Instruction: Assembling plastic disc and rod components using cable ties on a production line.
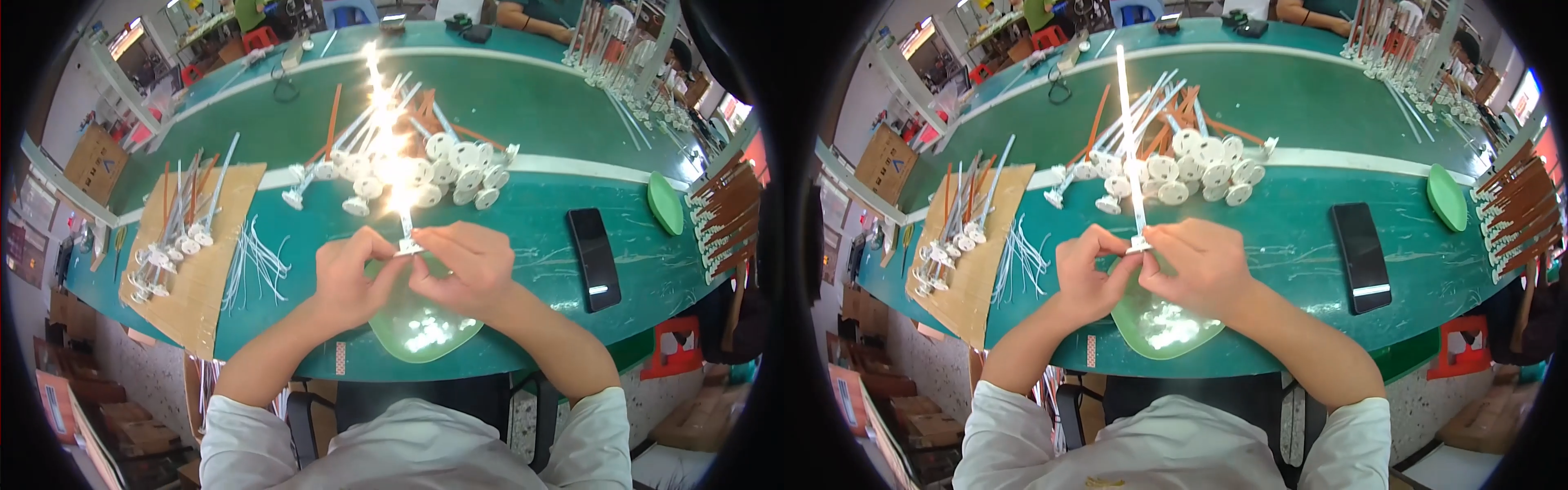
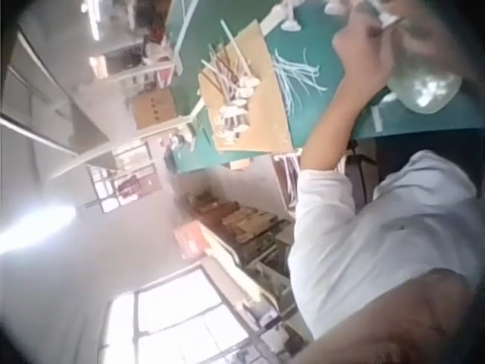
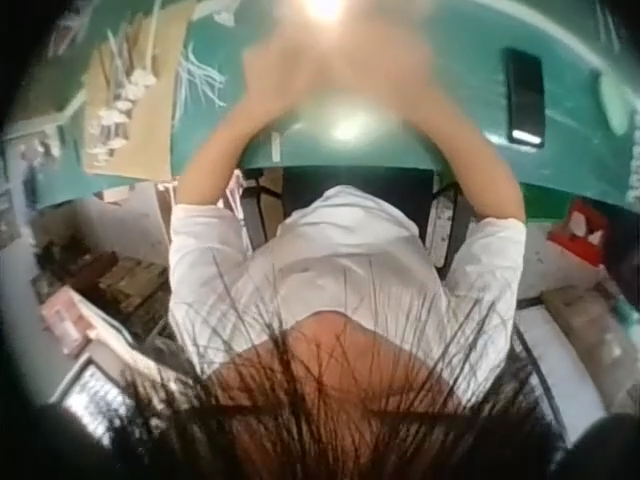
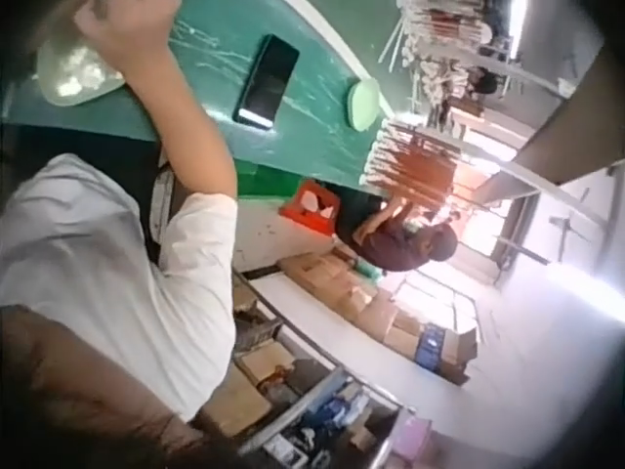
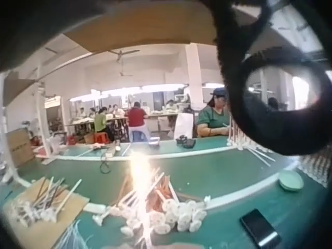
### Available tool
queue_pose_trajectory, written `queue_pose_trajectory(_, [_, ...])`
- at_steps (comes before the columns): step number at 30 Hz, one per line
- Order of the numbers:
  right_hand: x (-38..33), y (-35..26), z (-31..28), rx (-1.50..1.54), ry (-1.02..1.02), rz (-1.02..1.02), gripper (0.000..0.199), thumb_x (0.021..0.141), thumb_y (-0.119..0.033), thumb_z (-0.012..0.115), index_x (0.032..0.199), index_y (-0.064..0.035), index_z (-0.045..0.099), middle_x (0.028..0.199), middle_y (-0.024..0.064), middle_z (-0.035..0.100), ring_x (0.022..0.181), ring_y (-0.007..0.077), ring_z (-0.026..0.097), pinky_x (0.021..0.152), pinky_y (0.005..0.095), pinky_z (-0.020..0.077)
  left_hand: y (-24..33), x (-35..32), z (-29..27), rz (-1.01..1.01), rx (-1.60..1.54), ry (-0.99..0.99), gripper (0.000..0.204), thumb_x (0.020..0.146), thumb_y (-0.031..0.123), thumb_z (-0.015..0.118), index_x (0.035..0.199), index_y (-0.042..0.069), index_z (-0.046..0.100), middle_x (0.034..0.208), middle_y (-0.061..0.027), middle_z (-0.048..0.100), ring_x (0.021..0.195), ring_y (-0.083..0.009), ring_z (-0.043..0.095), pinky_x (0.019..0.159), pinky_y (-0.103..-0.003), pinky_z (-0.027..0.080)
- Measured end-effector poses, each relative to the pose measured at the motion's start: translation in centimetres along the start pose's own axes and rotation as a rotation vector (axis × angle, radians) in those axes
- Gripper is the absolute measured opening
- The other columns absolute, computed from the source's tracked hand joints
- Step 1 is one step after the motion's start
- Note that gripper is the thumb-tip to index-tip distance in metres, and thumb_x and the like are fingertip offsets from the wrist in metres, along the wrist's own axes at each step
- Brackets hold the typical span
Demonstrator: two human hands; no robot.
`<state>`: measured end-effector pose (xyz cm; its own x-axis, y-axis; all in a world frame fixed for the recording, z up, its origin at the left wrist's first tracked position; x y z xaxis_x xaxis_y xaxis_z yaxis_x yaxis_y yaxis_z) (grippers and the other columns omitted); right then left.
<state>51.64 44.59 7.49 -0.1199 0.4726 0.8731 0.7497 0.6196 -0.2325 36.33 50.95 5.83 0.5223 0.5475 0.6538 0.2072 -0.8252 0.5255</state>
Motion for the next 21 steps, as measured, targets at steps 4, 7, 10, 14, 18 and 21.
queue_pose_trajectory(4, [0.1, 0.4, 0.3, 0.032, 0.028, -0.030, 0.024, 0.069, 0.002, 0.079, 0.092, -0.0004, 0.073, 0.089, 0.0117, 0.076, 0.073, 0.0247, 0.074, 0.063, 0.0303, 0.0596, -1.2, 0.2, -0.2, -0.070, -0.066, 0.021, 0.023, 0.077, 0.003, 0.083, 0.081, 0.002, 0.061, 0.072, -0.0103, 0.069, 0.063, -0.0208, 0.071, 0.056, -0.028, 0.052])
queue_pose_trajectory(7, [0.0, 0.8, 0.2, 0.059, -0.046, -0.009, 0.021, 0.071, 0.003, 0.079, 0.091, -0.0015, 0.074, 0.088, 0.0116, 0.076, 0.073, 0.0243, 0.074, 0.064, 0.0296, 0.0596, -2.0, 0.3, -0.6, -0.120, -0.089, 0.022, 0.025, 0.076, 0.005, 0.083, 0.077, 0.002, 0.059, 0.068, -0.0111, 0.067, 0.060, -0.0242, 0.070, 0.053, -0.030, 0.050])
queue_pose_trajectory(10, [0.0, 0.7, 0.5, 0.047, -0.052, 0.027, 0.020, 0.071, 0.002, 0.081, 0.089, -0.0021, 0.074, 0.086, 0.0117, 0.075, 0.073, 0.0240, 0.074, 0.065, 0.0292, 0.0594, -1.8, 0.2, -0.4, -0.045, -0.097, 0.016, 0.025, 0.075, 0.004, 0.083, 0.077, 0.002, 0.058, 0.068, -0.0117, 0.067, 0.059, -0.0250, 0.069, 0.052, -0.030, 0.049])
queue_pose_trajectory(14, [0.0, 0.5, 0.6, 0.058, -0.041, 0.009, 0.021, 0.069, 0.002, 0.083, 0.088, -0.0015, 0.073, 0.084, 0.0106, 0.073, 0.073, 0.0238, 0.073, 0.064, 0.0293, 0.0591, -1.5, -0.1, -0.6, 0.037, -0.055, 0.039, 0.025, 0.074, 0.002, 0.083, 0.076, 0.003, 0.058, 0.068, -0.0108, 0.066, 0.059, -0.0244, 0.068, 0.051, -0.031, 0.048])
queue_pose_trajectory(18, [-0.1, 0.2, 0.5, 0.038, -0.032, -0.065, 0.021, 0.068, 0.003, 0.082, 0.087, -0.0006, 0.073, 0.085, 0.0107, 0.072, 0.074, 0.0248, 0.073, 0.064, 0.0300, 0.0596, -1.1, 0.2, -0.7, 0.234, 0.016, 0.053, 0.022, 0.068, -0.005, 0.079, 0.079, 0.002, 0.061, 0.073, -0.0101, 0.067, 0.061, -0.0249, 0.066, 0.052, -0.031, 0.049])
queue_pose_trajectory(21, [-0.3, -0.2, 0.2, 0.064, 0.046, -0.217, 0.023, 0.067, 0.004, 0.082, 0.088, 0.0003, 0.072, 0.088, 0.0120, 0.072, 0.075, 0.0265, 0.073, 0.062, 0.0315, 0.0602, -0.6, 0.2, -1.0, 0.385, 0.005, 0.139, 0.025, 0.064, -0.010, 0.076, 0.082, 0.001, 0.063, 0.079, -0.0122, 0.070, 0.063, -0.0268, 0.067, 0.055, -0.032, 0.052])
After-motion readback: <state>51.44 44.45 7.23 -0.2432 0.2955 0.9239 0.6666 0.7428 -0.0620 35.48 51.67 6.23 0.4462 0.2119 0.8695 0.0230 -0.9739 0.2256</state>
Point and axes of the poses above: each hand's wrist, its own x-axis towards the middle knuckle, its own z-axis out of the palm, y = z × x, the point moved 5 cm from there along x, towards the middle knuckle
